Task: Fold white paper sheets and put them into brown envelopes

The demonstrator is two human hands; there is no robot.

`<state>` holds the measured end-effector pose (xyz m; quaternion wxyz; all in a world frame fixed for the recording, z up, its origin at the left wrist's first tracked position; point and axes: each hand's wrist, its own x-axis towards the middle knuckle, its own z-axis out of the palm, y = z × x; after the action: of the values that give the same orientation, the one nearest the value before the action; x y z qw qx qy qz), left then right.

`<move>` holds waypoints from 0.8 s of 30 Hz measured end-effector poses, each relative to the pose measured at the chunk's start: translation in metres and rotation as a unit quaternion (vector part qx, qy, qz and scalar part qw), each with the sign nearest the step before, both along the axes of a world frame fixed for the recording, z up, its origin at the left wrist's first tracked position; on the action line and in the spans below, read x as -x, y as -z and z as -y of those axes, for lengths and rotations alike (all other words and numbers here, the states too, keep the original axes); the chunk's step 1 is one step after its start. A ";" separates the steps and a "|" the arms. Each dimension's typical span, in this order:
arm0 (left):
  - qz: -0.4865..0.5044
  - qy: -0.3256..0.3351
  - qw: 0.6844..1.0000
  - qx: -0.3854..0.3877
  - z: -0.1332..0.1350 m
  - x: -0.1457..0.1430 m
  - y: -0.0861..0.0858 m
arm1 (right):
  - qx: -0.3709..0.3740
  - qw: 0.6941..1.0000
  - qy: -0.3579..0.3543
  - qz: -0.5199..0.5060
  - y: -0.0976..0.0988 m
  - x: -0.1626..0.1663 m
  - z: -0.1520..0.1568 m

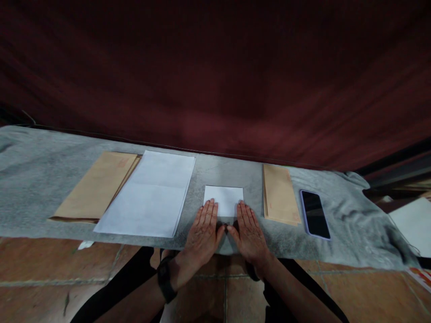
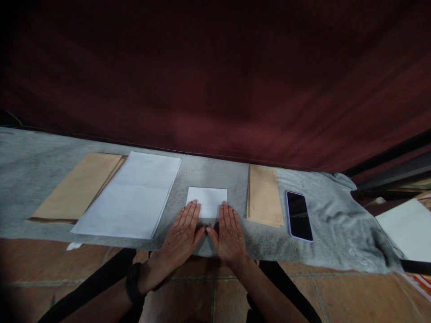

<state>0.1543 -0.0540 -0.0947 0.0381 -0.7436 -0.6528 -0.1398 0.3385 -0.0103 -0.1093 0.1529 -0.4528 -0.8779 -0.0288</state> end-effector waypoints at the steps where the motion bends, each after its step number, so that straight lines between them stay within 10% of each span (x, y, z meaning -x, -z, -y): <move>1: 0.002 -0.006 1.000 -0.001 -0.001 0.001 0.000 | -0.002 1.000 0.000 -0.002 0.000 -0.001 -0.001; 13: 0.012 -0.053 0.998 -0.012 -0.010 0.009 -0.005 | 0.007 0.998 0.039 -0.046 -0.008 -0.001 -0.008; 24: 0.011 0.055 0.998 -0.005 -0.038 -0.015 0.013 | 0.106 0.993 -0.035 -0.039 -0.021 0.044 -0.028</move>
<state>0.1693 -0.0163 -0.1081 0.0266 -0.7767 -0.6103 -0.1535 0.2947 0.0180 -0.0880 0.1394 -0.4363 -0.8846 0.0878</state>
